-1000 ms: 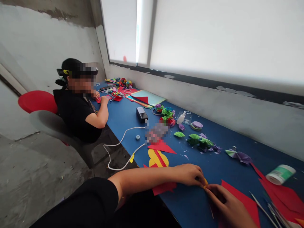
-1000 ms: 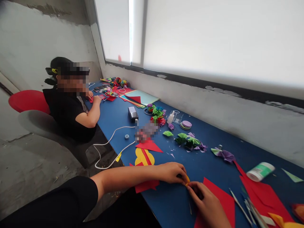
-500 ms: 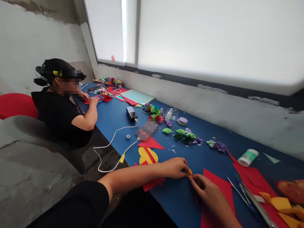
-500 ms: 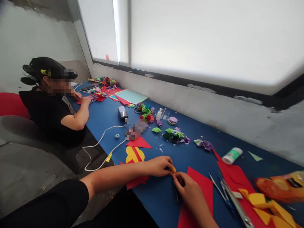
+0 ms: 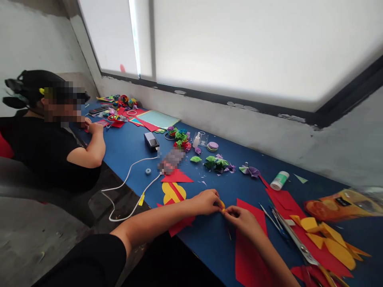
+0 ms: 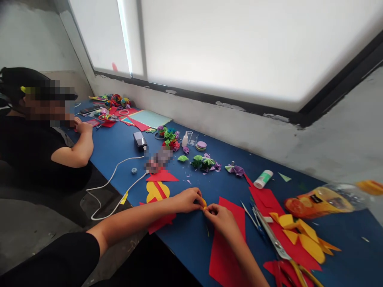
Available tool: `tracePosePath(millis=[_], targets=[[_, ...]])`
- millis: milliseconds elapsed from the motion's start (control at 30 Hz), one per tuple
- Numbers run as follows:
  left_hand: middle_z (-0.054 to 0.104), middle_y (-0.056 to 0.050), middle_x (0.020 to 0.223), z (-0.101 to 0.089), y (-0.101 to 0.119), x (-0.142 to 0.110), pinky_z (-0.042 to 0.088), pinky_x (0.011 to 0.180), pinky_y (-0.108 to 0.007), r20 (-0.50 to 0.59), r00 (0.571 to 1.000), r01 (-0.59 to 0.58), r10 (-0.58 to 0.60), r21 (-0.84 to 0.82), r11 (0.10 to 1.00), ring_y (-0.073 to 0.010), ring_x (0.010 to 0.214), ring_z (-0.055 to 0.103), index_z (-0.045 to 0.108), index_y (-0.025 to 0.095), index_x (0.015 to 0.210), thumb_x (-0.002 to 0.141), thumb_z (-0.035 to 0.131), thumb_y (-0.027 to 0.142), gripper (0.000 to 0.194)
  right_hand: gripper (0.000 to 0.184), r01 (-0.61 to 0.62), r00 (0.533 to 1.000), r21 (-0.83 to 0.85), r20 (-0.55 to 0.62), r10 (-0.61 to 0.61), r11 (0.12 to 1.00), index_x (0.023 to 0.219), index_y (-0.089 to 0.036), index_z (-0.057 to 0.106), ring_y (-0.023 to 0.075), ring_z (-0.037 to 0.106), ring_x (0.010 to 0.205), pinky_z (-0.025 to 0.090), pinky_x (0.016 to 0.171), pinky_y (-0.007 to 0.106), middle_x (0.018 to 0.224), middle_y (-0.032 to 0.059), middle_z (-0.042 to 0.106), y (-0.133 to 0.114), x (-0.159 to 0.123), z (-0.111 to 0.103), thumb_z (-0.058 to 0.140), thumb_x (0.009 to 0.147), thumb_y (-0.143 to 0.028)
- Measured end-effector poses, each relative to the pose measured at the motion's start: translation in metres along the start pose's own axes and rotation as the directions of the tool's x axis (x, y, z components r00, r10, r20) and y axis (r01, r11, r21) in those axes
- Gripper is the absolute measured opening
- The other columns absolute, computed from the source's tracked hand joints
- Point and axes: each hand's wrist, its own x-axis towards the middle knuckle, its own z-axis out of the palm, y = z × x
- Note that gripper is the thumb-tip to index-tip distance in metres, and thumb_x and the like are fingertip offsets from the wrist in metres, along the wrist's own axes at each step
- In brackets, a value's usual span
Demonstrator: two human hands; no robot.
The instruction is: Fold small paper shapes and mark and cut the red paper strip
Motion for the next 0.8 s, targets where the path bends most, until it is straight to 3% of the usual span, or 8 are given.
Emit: tracePosePath(millis=[200,333,400,467,533,633,700,800], targets=[[0.058,-0.005,0.091,0.0,0.001,0.001,0.044,0.084,-0.025,0.0,1.0,0.013,-0.013,-0.025,1.0,-0.0174,0.097,0.056,0.07,0.015,0.095,0.08,0.058,0.018,0.019,0.03,0.016,1.0,0.039,-0.011,-0.016,0.999,0.058,-0.019,0.058,0.0133,0.042,0.051,0.029,0.049,0.024,0.049,-0.0025,0.044,0.005,0.004,0.0,0.053,0.058,-0.048],[0.057,-0.007,0.099,0.001,0.007,-0.007,0.045,0.085,-0.026,-0.01,1.0,0.016,-0.016,-0.031,0.999,-0.0175,0.097,0.056,0.068,0.015,0.093,0.08,0.058,0.02,0.017,0.033,0.059,0.998,0.1,-0.024,-0.057,0.993,0.06,-0.019,0.056,0.0121,0.039,0.049,0.029,0.048,0.023,0.048,-0.0043,0.04,0.012,0.005,0.002,0.055,0.059,-0.052],[0.055,-0.007,0.108,-0.009,0.009,-0.018,0.046,0.086,-0.027,-0.073,0.997,0.017,-0.018,-0.014,1.0,-0.0179,0.099,0.056,0.067,0.016,0.096,0.082,0.055,0.022,0.019,0.033,0.067,0.997,0.101,-0.039,-0.064,0.993,0.063,-0.019,0.056,0.0121,0.04,0.049,0.03,0.048,0.023,0.049,-0.0046,0.041,0.013,0.004,0.004,0.055,0.059,-0.052],[0.055,-0.007,0.109,-0.03,0.004,-0.033,0.047,0.086,-0.028,-0.237,0.971,0.042,-0.029,0.049,0.998,-0.0176,0.098,0.057,0.064,0.019,0.101,0.085,0.05,0.026,0.023,0.033,0.066,0.997,0.075,-0.054,-0.062,0.995,0.066,-0.019,0.057,0.0125,0.041,0.05,0.03,0.048,0.024,0.05,-0.0043,0.042,0.013,0.002,0.005,0.055,0.06,-0.052],[0.058,-0.006,0.102,-0.061,-0.013,-0.049,0.048,0.085,-0.028,-0.419,0.901,0.177,-0.109,0.126,0.976,-0.0168,0.095,0.057,0.064,0.02,0.098,0.088,0.042,0.025,0.025,0.032,0.066,0.996,0.039,-0.062,-0.064,0.997,0.067,-0.02,0.057,0.0129,0.042,0.05,0.031,0.049,0.024,0.05,-0.0037,0.044,0.012,0.0,0.006,0.053,0.062,-0.052],[0.058,-0.01,0.11,-0.102,-0.056,-0.069,0.045,0.092,-0.033,-0.599,0.769,0.477,-0.221,0.31,0.823,-0.0204,0.105,0.054,0.063,0.016,0.102,0.088,0.035,0.02,0.031,0.032,0.082,0.995,-0.002,-0.063,-0.082,0.997,0.066,-0.02,0.057,0.0133,0.043,0.049,0.032,0.048,0.024,0.049,-0.0033,0.044,0.011,-0.002,0.006,0.051,0.065,-0.052],[0.05,-0.013,0.128,-0.117,-0.084,-0.077,0.04,0.099,-0.039,-0.62,0.75,0.52,-0.231,0.338,0.784,-0.0253,0.12,0.045,0.061,0.013,0.107,0.087,0.036,0.018,0.033,0.033,0.098,0.993,-0.012,-0.066,-0.099,0.995,0.066,-0.02,0.057,0.0134,0.043,0.049,0.032,0.048,0.024,0.049,-0.0033,0.044,0.011,-0.002,0.006,0.05,0.065,-0.052],[0.042,-0.013,0.138,-0.118,-0.109,-0.081,0.035,0.103,-0.043,-0.62,0.75,0.538,-0.231,0.369,0.758,-0.0266,0.13,0.036,0.06,0.015,0.109,0.088,0.036,0.022,0.033,0.034,0.123,0.99,-0.003,-0.071,-0.122,0.992,0.067,-0.02,0.057,0.013,0.042,0.047,0.032,0.047,0.024,0.049,-0.0036,0.043,0.013,-0.001,0.006,0.05,0.067,-0.053]])
